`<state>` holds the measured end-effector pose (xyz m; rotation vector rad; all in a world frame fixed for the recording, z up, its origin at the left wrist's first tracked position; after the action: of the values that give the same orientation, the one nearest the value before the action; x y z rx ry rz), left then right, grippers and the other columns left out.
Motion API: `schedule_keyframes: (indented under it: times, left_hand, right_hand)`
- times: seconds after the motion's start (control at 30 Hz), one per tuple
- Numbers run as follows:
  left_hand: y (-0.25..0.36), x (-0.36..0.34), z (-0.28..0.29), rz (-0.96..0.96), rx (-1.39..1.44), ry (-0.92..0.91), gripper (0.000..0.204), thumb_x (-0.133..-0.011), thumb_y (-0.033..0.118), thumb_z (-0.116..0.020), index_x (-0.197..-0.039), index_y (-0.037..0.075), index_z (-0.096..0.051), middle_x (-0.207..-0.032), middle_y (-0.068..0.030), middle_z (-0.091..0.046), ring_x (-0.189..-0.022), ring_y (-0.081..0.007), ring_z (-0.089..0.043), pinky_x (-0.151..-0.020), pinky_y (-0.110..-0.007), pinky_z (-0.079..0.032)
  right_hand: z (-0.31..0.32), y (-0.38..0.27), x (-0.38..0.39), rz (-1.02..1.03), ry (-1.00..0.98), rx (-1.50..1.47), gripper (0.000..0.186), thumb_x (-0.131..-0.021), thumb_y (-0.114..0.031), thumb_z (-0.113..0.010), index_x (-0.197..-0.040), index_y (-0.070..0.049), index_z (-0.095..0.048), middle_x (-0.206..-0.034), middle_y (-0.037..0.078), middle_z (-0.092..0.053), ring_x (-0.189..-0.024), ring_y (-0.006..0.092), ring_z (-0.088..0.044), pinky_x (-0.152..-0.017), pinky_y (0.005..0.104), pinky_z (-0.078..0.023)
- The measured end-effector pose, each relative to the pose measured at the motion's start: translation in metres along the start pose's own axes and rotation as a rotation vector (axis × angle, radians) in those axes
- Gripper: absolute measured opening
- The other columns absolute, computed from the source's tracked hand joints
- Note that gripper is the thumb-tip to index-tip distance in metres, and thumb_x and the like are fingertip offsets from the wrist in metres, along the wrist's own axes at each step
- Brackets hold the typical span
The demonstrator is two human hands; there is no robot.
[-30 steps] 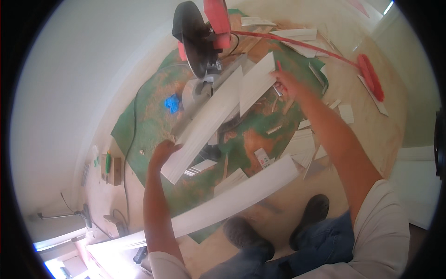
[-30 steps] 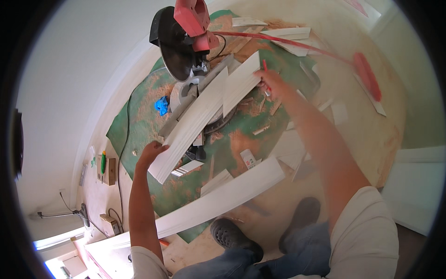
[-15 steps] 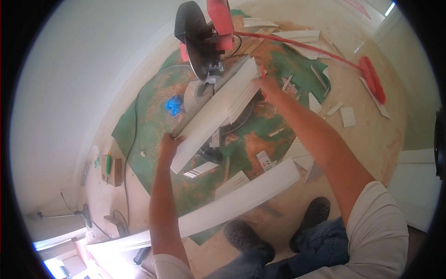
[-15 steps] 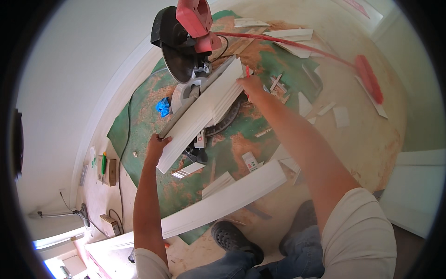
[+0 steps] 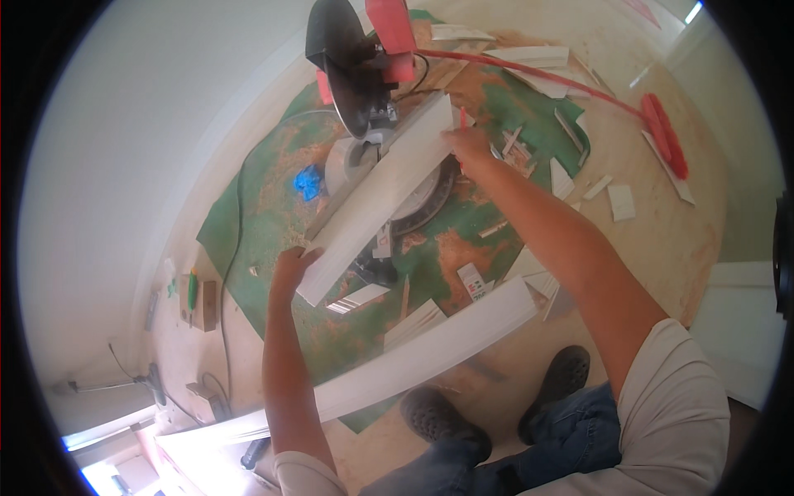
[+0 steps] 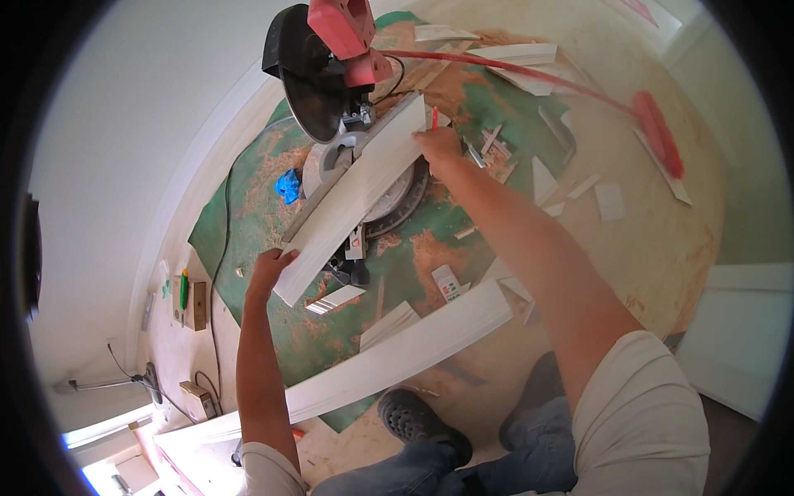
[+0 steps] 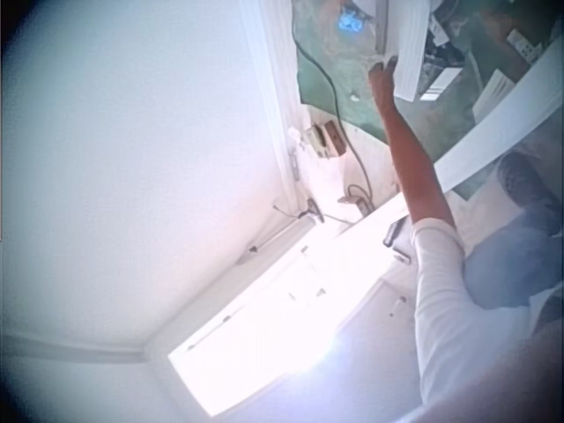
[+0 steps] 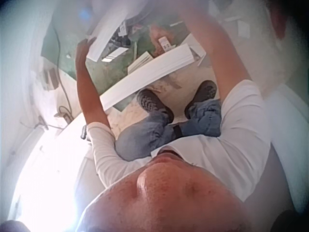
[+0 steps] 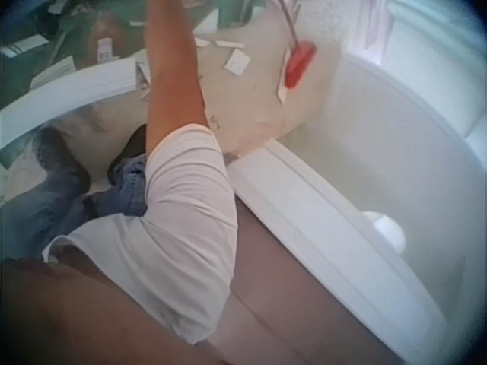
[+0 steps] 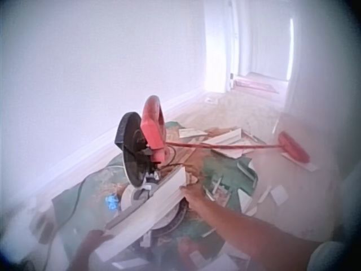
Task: Measure and cut white crown molding using a power miter saw.
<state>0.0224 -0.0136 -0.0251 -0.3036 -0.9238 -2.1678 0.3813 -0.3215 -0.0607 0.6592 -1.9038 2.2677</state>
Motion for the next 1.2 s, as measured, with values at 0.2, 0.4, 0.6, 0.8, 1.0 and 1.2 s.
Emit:
schedule_keyframes:
  times: [0.2,0.4,0.6,0.8,1.0,1.2]
  left_hand:
    - [-0.017,-0.003,0.008,-0.019,0.067,0.049,0.038,-0.085,0.033,-0.073,-0.079,-0.004,-0.067,-0.068,-0.0114,-0.061,-0.059,-0.0165,-0.056,-0.056,-0.035,-0.043]
    - [-0.012,-0.004,0.009,-0.007,0.065,-0.01,0.037,-0.085,0.033,-0.072,-0.086,-0.004,-0.067,-0.074,-0.0113,-0.065,-0.064,-0.0169,-0.059,-0.061,-0.035,-0.045]
    - [0.006,-0.007,0.0,-0.067,0.151,0.013,0.042,-0.086,0.032,-0.071,-0.105,-0.005,-0.068,-0.086,-0.0139,-0.07,-0.073,-0.0187,-0.064,-0.068,-0.034,-0.048]
    - [0.011,-0.01,-0.003,-0.021,0.045,0.013,0.045,-0.086,0.033,-0.071,-0.109,-0.006,-0.068,-0.086,-0.0137,-0.07,-0.074,-0.0186,-0.065,-0.069,-0.033,-0.049]
    - [0.003,-0.019,-0.004,-0.008,0.061,-0.034,0.047,-0.085,0.035,-0.072,-0.105,-0.007,-0.069,-0.083,-0.0146,-0.07,-0.073,-0.0222,-0.066,-0.07,-0.035,-0.049]
    - [0.005,-0.025,-0.007,0.006,0.051,-0.004,0.049,-0.081,0.037,-0.078,-0.098,-0.007,-0.068,-0.08,-0.0095,-0.067,-0.072,-0.0155,-0.056,-0.069,-0.033,-0.045]
  right_hand:
    - [-0.007,-0.025,0.035,0.033,0.043,0.072,0.033,-0.083,-0.022,-0.075,-0.09,0.01,-0.067,-0.09,0.02,-0.07,-0.079,0.0292,-0.067,-0.071,0.0405,-0.049]
    - [-0.004,-0.021,0.036,0.07,0.052,0.022,0.028,-0.079,-0.023,-0.075,-0.082,0.003,-0.067,-0.072,0.009,-0.062,-0.066,0.0203,-0.057,-0.061,0.0388,-0.044]
    - [-0.014,-0.015,0.038,0.142,0.024,-0.003,0.033,-0.079,-0.024,-0.074,-0.09,0.007,-0.069,-0.082,0.013,-0.067,-0.075,0.0227,-0.062,-0.067,0.0394,-0.047]
    - [-0.013,-0.007,0.028,0.135,0.047,0.145,0.034,-0.078,-0.029,-0.076,-0.09,0.003,-0.071,-0.087,0.02,-0.07,-0.083,0.0356,-0.068,-0.076,0.0423,-0.051]
    - [-0.01,-0.015,0.028,0.196,0.089,0.178,0.029,-0.077,-0.025,-0.076,-0.078,0.002,-0.066,-0.073,0.011,-0.065,-0.065,0.0235,-0.061,-0.062,0.0379,-0.045]
    - [0.03,0.0,0.0,-0.067,-0.075,-0.234,0.03,-0.084,-0.025,-0.075,-0.077,0.001,-0.061,-0.065,0.007,-0.056,-0.052,0.0193,-0.051,-0.049,0.0389,-0.04]
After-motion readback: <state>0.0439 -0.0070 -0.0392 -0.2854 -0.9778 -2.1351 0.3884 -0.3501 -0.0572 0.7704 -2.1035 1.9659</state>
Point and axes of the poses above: each hand's wrist, its own x-axis away from the middle knuckle, its own z-axis out of the back of the hand, y = z × x, the point moved 8 cm from there along -x, towards the middle knuckle
